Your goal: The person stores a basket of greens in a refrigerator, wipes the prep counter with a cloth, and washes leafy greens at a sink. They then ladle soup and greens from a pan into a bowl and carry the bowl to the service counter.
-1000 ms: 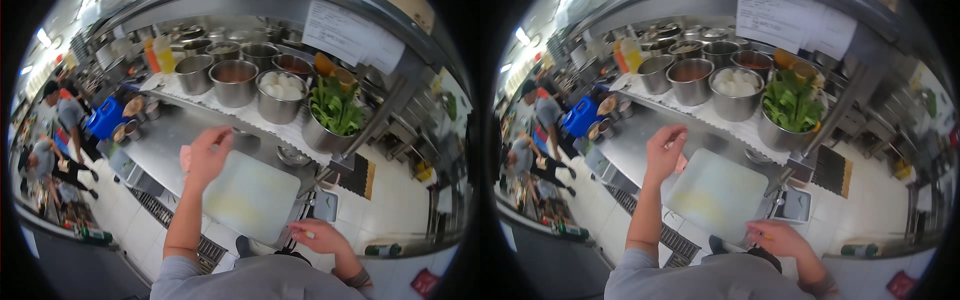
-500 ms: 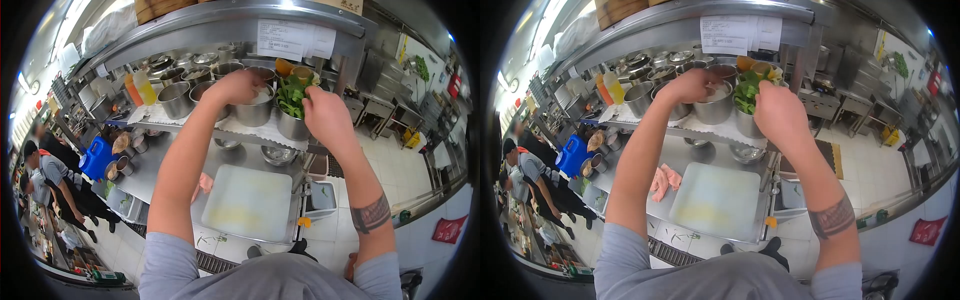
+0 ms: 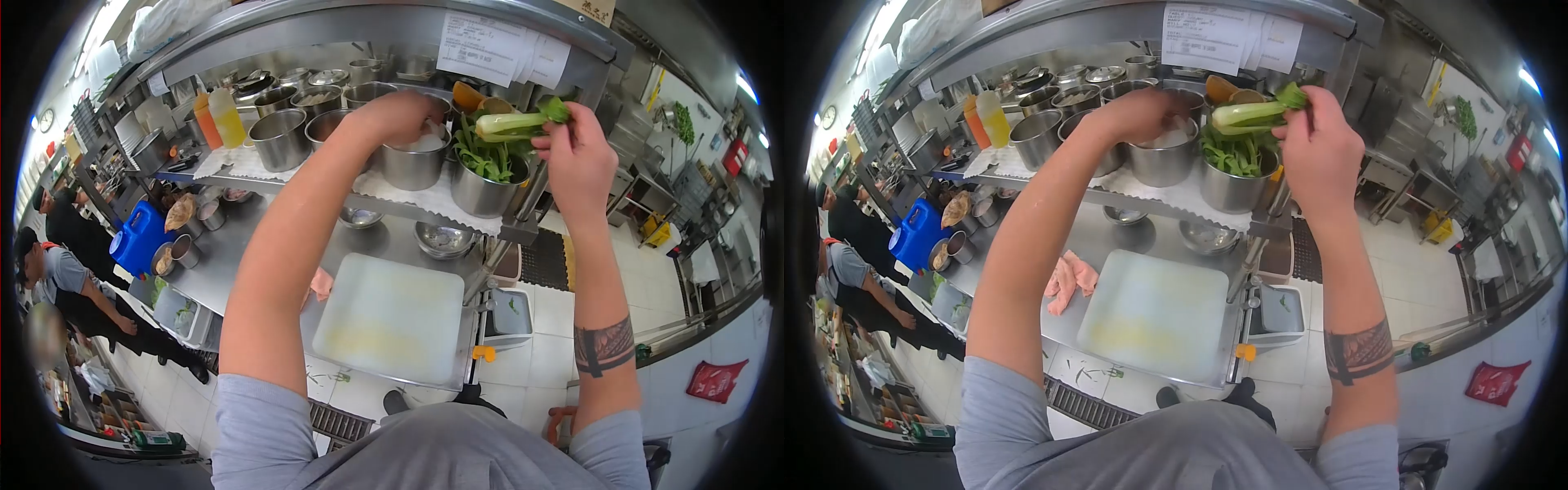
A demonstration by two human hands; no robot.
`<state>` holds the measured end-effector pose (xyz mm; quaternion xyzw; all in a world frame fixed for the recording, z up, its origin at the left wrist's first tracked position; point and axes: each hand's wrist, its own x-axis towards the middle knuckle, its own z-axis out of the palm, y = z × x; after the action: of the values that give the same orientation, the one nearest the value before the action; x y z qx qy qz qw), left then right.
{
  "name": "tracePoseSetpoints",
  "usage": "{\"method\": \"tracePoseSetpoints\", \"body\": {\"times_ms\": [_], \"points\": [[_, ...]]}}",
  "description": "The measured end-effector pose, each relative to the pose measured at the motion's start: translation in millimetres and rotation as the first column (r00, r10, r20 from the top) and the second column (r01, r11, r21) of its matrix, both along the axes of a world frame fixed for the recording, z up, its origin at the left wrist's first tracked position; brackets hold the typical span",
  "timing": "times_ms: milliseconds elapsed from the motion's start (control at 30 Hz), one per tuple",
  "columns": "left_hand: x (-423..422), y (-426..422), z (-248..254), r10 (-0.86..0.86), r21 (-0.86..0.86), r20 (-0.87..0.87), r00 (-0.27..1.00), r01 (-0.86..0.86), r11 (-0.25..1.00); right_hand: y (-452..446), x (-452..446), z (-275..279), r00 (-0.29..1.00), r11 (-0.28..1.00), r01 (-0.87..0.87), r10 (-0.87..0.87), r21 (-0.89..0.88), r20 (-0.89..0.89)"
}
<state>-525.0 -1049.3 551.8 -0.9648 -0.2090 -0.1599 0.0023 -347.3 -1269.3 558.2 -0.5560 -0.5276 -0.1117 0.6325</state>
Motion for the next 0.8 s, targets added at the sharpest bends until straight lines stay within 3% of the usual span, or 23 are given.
{"method": "tracePoseSetpoints", "body": {"times_ms": [67,133,200,267,300,333,400,467,500,533,600,633,667,700,733,800], "points": [[2.2,6.6,-7.8,-0.018,-0.013,0.051,0.999,0.019,1.0,-2.3,8.7,-4.9,0.999,0.999,-0.023,0.024,0.026,-0.029],[3.3,16.2,-17.9,-0.129,0.067,0.175,0.976,0.119,0.991,-3.5,19.8,-13.3,0.939,0.964,-0.224,0.252,0.141,-0.233],[1.3,19.9,-20.9,-0.183,0.084,0.212,0.96,0.169,0.982,-10.9,25.4,-20.7,0.928,0.963,-0.234,0.262,0.134,-0.265],[-4.4,15.4,-18.5,-0.242,0.127,0.282,0.929,0.213,0.969,-18.4,26.4,-33.0,0.777,0.901,-0.301,0.422,0.313,-0.467],[-8.4,8.1,-13.2,-0.1,-0.036,0.339,0.935,0.119,0.992,-19.4,32.7,-42.0,0.694,0.877,-0.322,0.475,0.357,-0.541],[-11.5,3.2,-12.0,0.054,-0.208,0.367,0.929,0.025,0.978,-22.6,35.1,-48.3,0.697,0.888,-0.3,0.454,0.349,-0.555],[-14.5,12.7,-13.1,-0.007,-0.02,0.587,0.809,0.022,1.0,-23.9,35.1,-57.4,0.522,0.812,-0.379,0.583,0.443,-0.622],[-27.4,-0.5,-6.9,0.173,-0.124,0.67,0.722,-0.121,0.985,-24.9,34.2,-60.5,0.472,0.799,-0.398,0.6,0.451,-0.646],[-38.9,-35.0,-3.7,0.36,-0.426,0.811,0.461,0.043,0.904,-23.3,31.5,-62.1,0.41,0.75,-0.43,0.659,0.503,-0.631],[-48.4,-47.6,-9.2,0.486,-0.594,0.793,0.368,0.287,0.752,-23.0,28.9,-60.4,0.356,0.697,-0.456,0.713,0.554,-0.604],[-68.5,-64.6,-39.5,0.43,-0.515,0.85,0.303,0.648,0.561,-24.3,24.6,-60.8,0.338,0.707,-0.444,0.701,0.55,-0.628],[-71.5,-91.3,-53.1,0.51,-0.516,0.818,0.266,0.731,0.446,-26.8,25.6,-63.7,0.269,0.658,-0.476,0.741,0.584,-0.615],[-71.3,-122.5,-69.5,0.587,-0.498,0.772,0.244,0.806,0.32,-30.2,28.8,-67.3,0.202,0.609,-0.498,0.774,0.618,-0.6],[-74.2,-140.6,-96.7,0.598,-0.499,0.741,0.306,0.846,0.185,-33.6,36.6,-77.3,0.096,0.525,-0.527,0.818,0.669,-0.566],[-75.0,-154.0,-132.7,0.598,-0.495,0.707,0.377,0.868,0.038,-41.0,47.1,-95.1,0.107,0.541,-0.504,0.813,0.673,-0.572],[-69.4,-190.4,-204.4,0.649,-0.368,0.577,0.496,0.867,-0.335,-65.7,63.2,-134.6,-0.187,0.389,-0.519,0.818,0.761,-0.545]]}}
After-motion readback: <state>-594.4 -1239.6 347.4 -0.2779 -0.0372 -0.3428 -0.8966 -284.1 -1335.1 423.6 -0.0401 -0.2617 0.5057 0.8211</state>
